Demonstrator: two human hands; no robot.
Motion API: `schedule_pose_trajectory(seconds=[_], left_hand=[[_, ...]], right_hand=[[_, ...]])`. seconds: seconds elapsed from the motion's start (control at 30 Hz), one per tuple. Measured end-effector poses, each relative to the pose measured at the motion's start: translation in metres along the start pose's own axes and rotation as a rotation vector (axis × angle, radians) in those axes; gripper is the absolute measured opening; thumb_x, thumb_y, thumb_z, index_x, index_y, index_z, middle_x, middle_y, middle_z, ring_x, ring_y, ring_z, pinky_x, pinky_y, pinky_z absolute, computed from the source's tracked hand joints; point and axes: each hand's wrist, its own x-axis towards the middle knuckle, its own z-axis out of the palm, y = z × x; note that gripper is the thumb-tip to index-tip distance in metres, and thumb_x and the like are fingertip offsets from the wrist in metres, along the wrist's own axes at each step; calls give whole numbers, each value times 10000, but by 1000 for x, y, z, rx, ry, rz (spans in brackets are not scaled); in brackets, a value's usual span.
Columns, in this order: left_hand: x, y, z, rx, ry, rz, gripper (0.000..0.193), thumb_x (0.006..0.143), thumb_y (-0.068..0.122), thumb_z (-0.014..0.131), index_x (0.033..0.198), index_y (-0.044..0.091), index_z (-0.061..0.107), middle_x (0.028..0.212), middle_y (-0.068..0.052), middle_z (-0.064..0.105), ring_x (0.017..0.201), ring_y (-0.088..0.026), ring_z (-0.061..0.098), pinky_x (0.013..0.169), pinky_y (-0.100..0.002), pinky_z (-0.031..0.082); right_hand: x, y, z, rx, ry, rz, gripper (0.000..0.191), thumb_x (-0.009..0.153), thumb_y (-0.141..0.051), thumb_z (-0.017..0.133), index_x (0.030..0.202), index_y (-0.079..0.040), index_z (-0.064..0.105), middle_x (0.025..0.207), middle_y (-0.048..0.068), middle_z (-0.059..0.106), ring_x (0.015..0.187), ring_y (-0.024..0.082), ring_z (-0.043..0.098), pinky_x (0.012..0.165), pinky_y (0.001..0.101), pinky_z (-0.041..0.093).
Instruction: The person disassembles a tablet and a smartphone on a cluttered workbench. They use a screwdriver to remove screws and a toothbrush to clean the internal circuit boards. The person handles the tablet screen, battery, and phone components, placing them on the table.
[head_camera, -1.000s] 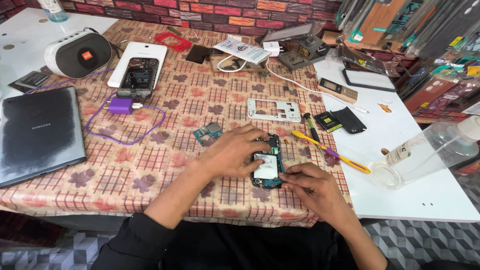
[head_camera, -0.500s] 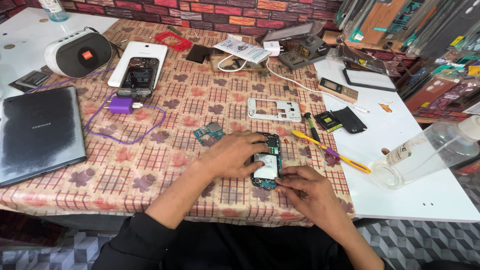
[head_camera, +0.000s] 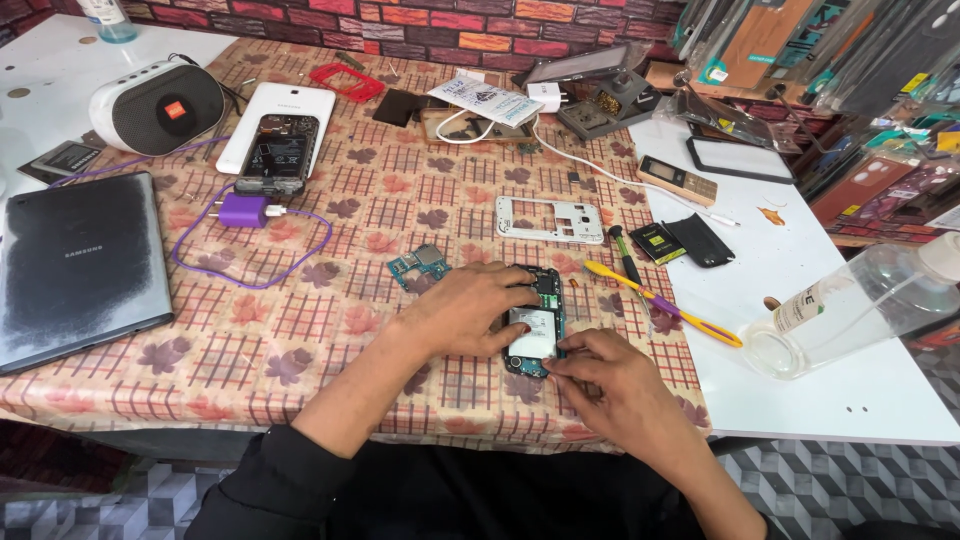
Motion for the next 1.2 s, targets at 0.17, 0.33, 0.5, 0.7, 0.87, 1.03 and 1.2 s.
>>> schedule_pose_trajectory(seconds=[0.17, 0.33, 0.5, 0.7, 0.87, 1.03, 1.2], left_hand=[[0, -1, 0, 23, 67, 27, 255, 896, 209, 683, 1105, 68, 728, 1191, -124, 684, 1121, -331, 642, 969, -470, 497], [0, -2, -1, 78, 94, 1, 219, 895, 142, 650, 1080, 61, 736, 1081, -102, 685, 1049, -311, 654, 925, -458, 514], [0, -1, 0, 79, 94, 3, 225, 882, 133, 654, 1077, 57, 734, 1060, -103, 681, 1015, -311, 658, 887, -442, 537], [-1, -1, 1, 59, 103, 10, 233, 878, 135, 656, 1082, 54, 734, 1033, -109, 677, 1002, -320, 659, 869, -443, 542], [-1, 0, 0, 63, 106, -1, 204, 883, 150, 667, 1050, 56, 736, 1025, -99, 684, 997, -312, 665, 871, -441, 543], [0, -1, -2, 79, 102, -6, 201, 880, 156, 677, 1048, 68, 743, 1026, -94, 692, 980, -308, 667, 866, -440, 544], [1, 0, -1, 77, 97, -21, 195, 871, 154, 680, 1036, 70, 745, 1014, -93, 695, 988, -305, 670, 870, -439, 542]], right_hand=[[-5, -6, 6, -120, 14, -236, 274, 786, -19, 718, 1058, 9, 698, 1099, 138, 671, 1050, 319, 671, 825, 378, 579], [-5, -1, 6, -181, -7, -305, 268, 828, -69, 737, 1080, 8, 693, 1077, 108, 674, 1023, 290, 675, 854, 367, 576], [-4, 5, 7, -190, -8, -343, 307, 791, -36, 719, 1096, -13, 701, 1103, 111, 679, 1020, 293, 680, 853, 376, 580], [-6, 6, 10, -109, -16, -204, 297, 772, -2, 717, 1060, -70, 735, 1093, 85, 680, 1014, 282, 694, 759, 366, 598], [-6, 8, 10, -115, -27, -262, 340, 755, 8, 707, 1089, -52, 722, 1103, 100, 664, 1046, 299, 679, 798, 377, 593], [-8, 8, 8, -183, -5, -364, 408, 722, -24, 706, 1130, -30, 702, 1130, 96, 659, 1067, 288, 670, 947, 417, 565], [-11, 2, 9, -247, -37, -336, 475, 661, -58, 713, 1133, -3, 697, 1137, 107, 664, 1083, 298, 665, 890, 384, 565]])
